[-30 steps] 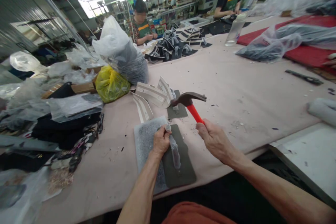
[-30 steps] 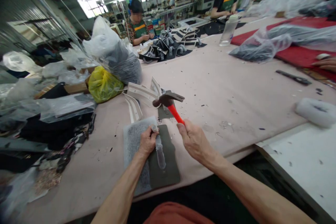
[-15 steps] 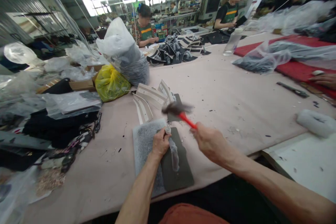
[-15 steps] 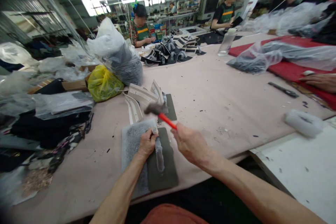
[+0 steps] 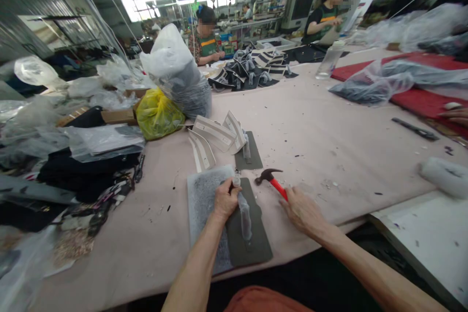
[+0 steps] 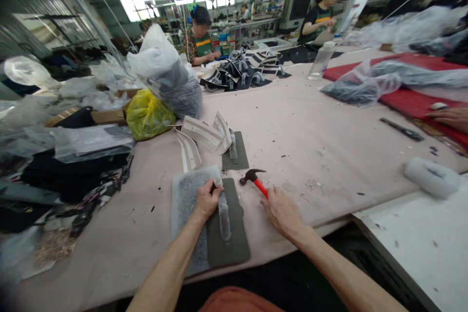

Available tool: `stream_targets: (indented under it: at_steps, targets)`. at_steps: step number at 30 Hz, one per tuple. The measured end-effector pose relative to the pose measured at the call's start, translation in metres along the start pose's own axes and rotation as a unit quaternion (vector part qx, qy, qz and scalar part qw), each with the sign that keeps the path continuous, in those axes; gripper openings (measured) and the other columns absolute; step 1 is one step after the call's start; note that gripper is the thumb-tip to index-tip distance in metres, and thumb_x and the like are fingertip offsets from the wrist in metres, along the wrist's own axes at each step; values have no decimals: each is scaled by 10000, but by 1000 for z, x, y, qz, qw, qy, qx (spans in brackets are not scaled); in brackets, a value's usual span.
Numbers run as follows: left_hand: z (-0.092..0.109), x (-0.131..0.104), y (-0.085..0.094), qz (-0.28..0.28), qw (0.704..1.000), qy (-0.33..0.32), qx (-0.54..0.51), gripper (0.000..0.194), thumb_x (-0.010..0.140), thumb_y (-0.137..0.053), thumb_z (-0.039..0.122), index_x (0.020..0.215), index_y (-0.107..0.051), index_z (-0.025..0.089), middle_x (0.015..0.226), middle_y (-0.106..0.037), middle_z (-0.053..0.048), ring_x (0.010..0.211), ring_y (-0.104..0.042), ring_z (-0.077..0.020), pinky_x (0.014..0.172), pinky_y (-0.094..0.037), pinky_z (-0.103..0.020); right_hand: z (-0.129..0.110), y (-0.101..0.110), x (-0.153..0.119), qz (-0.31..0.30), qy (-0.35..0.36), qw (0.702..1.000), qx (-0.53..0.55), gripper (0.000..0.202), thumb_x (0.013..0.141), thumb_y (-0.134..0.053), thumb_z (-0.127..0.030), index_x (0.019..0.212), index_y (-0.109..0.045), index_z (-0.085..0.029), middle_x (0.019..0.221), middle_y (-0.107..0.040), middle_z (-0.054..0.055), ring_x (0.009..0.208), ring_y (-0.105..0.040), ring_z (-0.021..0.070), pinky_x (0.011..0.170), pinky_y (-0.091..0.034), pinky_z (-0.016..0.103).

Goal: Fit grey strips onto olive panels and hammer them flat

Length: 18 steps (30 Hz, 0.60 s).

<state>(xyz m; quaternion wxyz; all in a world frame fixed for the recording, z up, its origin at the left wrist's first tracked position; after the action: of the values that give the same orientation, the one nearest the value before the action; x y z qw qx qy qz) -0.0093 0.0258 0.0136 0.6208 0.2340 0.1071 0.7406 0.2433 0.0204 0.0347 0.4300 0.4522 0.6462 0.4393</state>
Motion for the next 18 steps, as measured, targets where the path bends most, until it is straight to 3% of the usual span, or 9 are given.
stream_targets:
  at_steps: [3, 6, 8, 10, 13, 16, 18]
  targets:
    - [0, 1, 0, 10, 1000, 11, -19, 141, 793, -636, 218, 919, -687, 180, 812, -714, -9, 759, -645, -169, 746, -487, -263, -52, 15, -6, 96, 164, 980, 66, 406, 925, -500, -216, 1324, -463, -154, 1250, -535, 169, 1114, -537, 277, 908, -446, 386]
    - [-4, 4, 1, 25, 998, 41, -50, 156, 771, -668, 268, 893, -686, 172, 782, -715, -4, 728, -646, -163, 710, -499, -255, -102, 8, -11, 59, 311, 941, 123, 459, 853, -470, -69, 1292, -497, -198, 1224, -542, 120, 1092, -531, 237, 911, -470, 367]
    - [-11, 7, 5, 76, 988, 89, -102, 190, 773, -673, 327, 870, -670, 164, 783, -720, -15, 718, -656, -165, 685, -515, -255, -118, -7, -11, 42, 332, 936, 110, 388, 815, -423, -7, 1125, -579, -181, 1110, -576, 105, 981, -550, 220, 842, -495, 357]
    - [-20, 8, 11, 138, 966, 136, -170, 239, 783, -666, 380, 866, -653, 156, 811, -731, -36, 732, -676, -169, 686, -535, -263, -121, -22, -11, 59, 331, 936, 104, 350, 807, -394, 14, 1024, -602, -164, 1065, -592, 109, 928, -558, 215, 811, -511, 357]
    - [-27, 2, 24, 174, 946, 157, -223, 276, 780, -679, 403, 880, -647, 148, 849, -741, -57, 772, -700, -175, 725, -555, -276, -110, -31, -17, 122, 364, 912, 146, 410, 835, -351, 11, 1112, -601, -161, 1175, -603, 140, 1015, -586, 217, 854, -534, 366]
    - [-26, -12, 44, 203, 945, 145, -211, 297, 765, -707, 410, 883, -661, 141, 853, -739, -57, 789, -704, -177, 743, -560, -276, -101, -19, -28, 205, 401, 866, 218, 420, 885, -346, -56, 1189, -604, -188, 1240, -616, 157, 1151, -592, 233, 938, -533, 411]
    - [-26, -24, 60, 235, 942, 142, -195, 317, 750, -721, 419, 883, -668, 137, 844, -735, -52, 788, -704, -180, 738, -561, -271, -102, -7, -31, 217, 402, 841, 291, 313, 904, -426, -167, 1134, -633, -216, 1218, -644, 141, 1186, -592, 257, 998, -506, 470]
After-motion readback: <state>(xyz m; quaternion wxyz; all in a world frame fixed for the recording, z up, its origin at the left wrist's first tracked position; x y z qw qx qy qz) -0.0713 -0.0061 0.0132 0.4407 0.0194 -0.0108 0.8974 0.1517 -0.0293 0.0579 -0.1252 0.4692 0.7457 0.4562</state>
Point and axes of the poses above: each hand's wrist, its own x-axis towards the middle knuckle, its own y-axis out of the back of the hand, z = x × y, the point moved 4 cm from there along x, towards the middle knuckle
